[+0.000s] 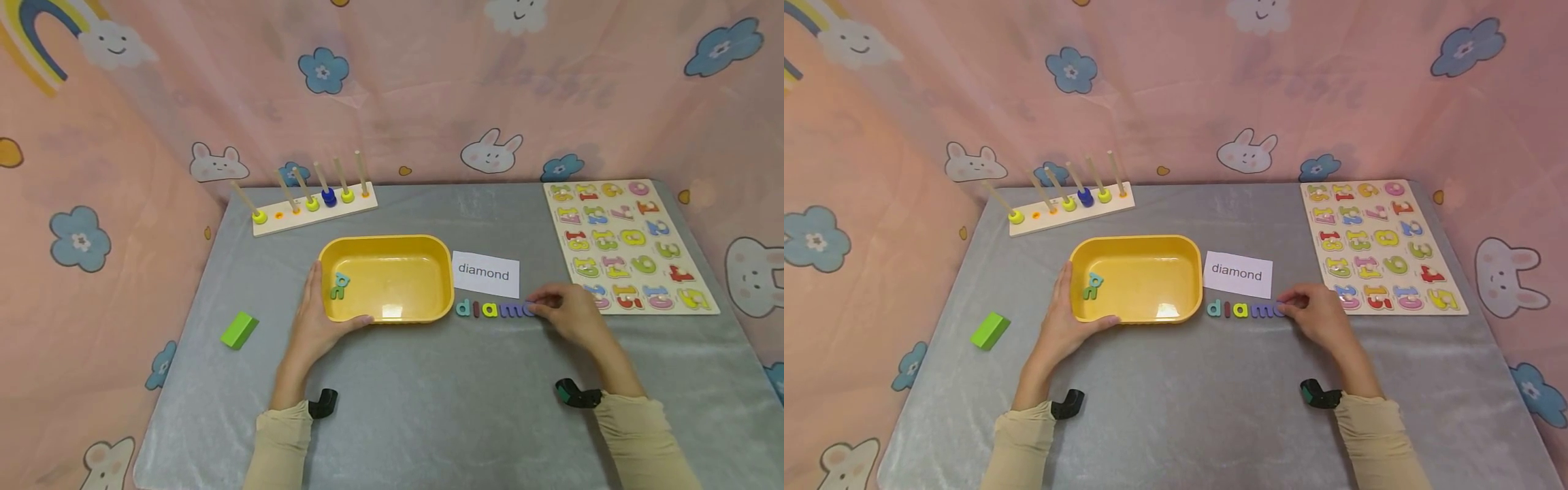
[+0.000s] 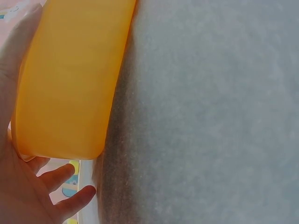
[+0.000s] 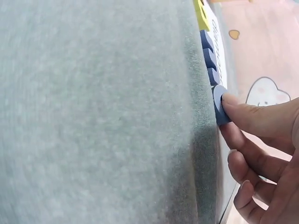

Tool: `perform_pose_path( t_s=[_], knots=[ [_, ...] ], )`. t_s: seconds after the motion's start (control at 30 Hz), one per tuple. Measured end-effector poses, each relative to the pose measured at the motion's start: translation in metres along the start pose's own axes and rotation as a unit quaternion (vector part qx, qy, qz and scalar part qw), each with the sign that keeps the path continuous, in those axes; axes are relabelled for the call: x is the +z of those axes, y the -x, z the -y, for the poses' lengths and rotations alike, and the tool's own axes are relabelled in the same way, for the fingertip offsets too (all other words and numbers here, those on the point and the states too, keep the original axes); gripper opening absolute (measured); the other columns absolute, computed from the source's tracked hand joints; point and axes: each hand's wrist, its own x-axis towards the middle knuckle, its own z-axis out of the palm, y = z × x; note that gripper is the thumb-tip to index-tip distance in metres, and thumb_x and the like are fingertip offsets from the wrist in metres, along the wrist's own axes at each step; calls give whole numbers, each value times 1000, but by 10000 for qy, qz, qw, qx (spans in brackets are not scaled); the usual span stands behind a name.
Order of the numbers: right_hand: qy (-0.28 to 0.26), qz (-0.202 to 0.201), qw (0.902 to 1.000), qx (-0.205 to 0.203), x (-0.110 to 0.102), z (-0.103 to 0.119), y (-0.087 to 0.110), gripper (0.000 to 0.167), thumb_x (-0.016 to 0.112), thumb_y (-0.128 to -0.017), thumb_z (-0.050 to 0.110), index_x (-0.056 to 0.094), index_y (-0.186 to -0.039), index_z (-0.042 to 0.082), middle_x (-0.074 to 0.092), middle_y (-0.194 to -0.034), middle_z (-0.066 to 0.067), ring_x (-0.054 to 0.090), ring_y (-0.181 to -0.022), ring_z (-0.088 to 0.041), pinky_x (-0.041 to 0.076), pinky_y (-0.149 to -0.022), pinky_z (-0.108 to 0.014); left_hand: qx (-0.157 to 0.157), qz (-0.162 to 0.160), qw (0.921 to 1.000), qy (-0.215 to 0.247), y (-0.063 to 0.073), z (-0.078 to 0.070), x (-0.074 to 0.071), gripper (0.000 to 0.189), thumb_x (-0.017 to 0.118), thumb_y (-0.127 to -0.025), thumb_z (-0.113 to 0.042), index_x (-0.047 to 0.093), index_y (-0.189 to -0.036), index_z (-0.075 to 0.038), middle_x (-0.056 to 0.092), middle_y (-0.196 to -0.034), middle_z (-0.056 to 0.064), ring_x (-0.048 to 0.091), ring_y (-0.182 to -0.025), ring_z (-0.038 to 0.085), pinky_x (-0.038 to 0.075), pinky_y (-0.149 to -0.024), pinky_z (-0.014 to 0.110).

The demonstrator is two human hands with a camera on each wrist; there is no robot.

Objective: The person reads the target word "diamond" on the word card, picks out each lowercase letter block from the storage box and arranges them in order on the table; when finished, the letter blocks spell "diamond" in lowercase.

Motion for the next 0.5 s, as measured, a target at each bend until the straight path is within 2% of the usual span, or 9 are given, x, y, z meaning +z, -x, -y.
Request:
perform_pose_path(
  t_s=[0.13, 0.23, 0.43, 0.5],
  knots=[
    [141, 126, 9997, 166, -1, 3, -1, 18, 81, -92, 9, 80, -107, -1, 77, -100, -19, 66, -84, -22, 47, -70, -31, 33, -31, 10000, 49, 0, -1, 0, 147, 98, -69, -54, -1, -173, -23, 4, -181, 1, 19, -164, 34, 23, -129, 63],
    [159, 38, 9997, 176, -2, 9, -2, 26, 81, -92, 8, 76, -115, -3, 74, -107, -23, 66, -94, -32, 47, -76, -37, 73, -61, 9999, 73, 1, -2, 0, 147, 99, -68, -52, 1, -173, -20, 4, -181, 2, 20, -164, 35, 25, -128, 63],
    [-153, -581, 9974, -392, 0, 41, -5, 26, 80, -93, 6, 74, -116, -3, 71, -108, -24, 61, -97, -36, 43, -79, -39, 119, -55, 9999, 53, 1, -2, -1, 146, 98, -69, -53, 0, -173, -20, 4, -181, 3, 19, -164, 36, 24, -128, 64],
    [-231, -642, 9960, -573, 3, 54, -8, 25, 80, -93, 7, 74, -115, -3, 71, -108, -24, 61, -97, -36, 42, -78, -38, 115, -45, 9999, 46, 1, -2, -1, 146, 98, -69, -54, 0, -173, -19, 4, -181, 3, 19, -164, 36, 24, -128, 64]
  ],
)
